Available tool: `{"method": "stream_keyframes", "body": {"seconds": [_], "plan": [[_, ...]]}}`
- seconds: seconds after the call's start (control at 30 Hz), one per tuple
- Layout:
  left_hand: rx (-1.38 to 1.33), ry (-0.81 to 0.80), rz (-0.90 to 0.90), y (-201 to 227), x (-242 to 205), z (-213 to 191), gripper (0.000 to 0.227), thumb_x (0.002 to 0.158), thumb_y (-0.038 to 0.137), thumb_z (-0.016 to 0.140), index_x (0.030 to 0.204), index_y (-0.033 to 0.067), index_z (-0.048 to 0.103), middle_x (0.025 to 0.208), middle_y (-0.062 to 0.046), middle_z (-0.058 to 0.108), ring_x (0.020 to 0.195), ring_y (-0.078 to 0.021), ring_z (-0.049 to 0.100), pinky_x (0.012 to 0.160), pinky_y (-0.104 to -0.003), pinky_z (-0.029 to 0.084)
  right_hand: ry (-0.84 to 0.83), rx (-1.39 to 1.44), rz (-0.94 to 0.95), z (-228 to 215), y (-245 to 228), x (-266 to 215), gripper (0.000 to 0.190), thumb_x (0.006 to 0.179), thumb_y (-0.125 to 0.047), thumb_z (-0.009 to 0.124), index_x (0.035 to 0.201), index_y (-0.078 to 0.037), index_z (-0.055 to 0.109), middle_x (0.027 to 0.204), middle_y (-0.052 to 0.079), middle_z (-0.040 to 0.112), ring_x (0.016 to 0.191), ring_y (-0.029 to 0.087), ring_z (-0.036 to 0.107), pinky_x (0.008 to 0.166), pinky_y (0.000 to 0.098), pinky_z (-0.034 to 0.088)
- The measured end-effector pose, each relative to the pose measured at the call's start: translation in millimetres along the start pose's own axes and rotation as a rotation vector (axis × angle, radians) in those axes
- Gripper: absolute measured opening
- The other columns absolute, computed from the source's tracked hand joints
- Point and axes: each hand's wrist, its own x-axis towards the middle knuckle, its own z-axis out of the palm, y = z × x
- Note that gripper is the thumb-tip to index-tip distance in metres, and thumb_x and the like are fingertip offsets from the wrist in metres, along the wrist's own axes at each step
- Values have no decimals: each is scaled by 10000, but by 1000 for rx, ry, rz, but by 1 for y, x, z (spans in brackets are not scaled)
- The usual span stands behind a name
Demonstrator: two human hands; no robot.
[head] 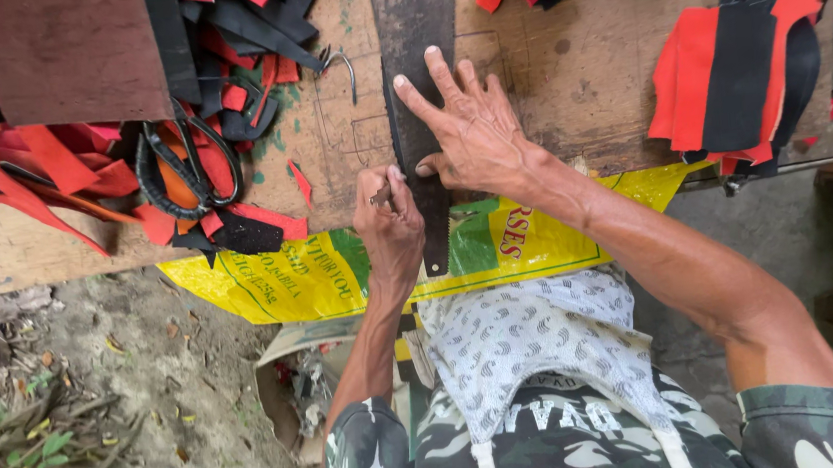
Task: The person uses a hand saw to cut red and black rubber pieces on a wooden workbench. They repeatedly position the material, saw along a straight edge, and stack the cut pieces to the side.
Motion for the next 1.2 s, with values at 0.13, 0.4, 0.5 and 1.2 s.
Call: {"method": "stream_keyframes", "body": {"seconds": [0.13,0.4,0.5,1.2], "plan": [[40,20,57,4,0,-6,54,1049,12,575,1006,-6,547,913,-160,570,791,-327,587,708,-427,481,19,20,-6,3,0,-2,1055,714,-477,888,1575,-184,354,1572,301,199,1288,597,350,971,694,361],[-334,40,-491,-11,-63,-56,257,1034,145,475,1196,47,649,919,-3,631,728,-68,524,601,-271,442,594,293,-123,21,18,-54,613,956,-307,785,1477,-79,558,1507,170,502,1361,370,522,1172,509,416],[-386,-146,-585,-28,-100,-32,186,1047,178,580,1072,41,703,874,12,645,747,-56,539,627,-252,446,617,646,99,33,23,-71,402,990,-107,684,1384,-63,619,1314,141,632,1079,225,657,964,364,553],[402,378,-84,-105,71,-214,337,1068,294,811,1048,-35,740,990,-134,680,901,-253,666,785,-370,545,559,4,145,41,-4,-7,1038,821,-448,864,1545,114,378,1331,361,534,1191,514,467,970,574,337]]}}
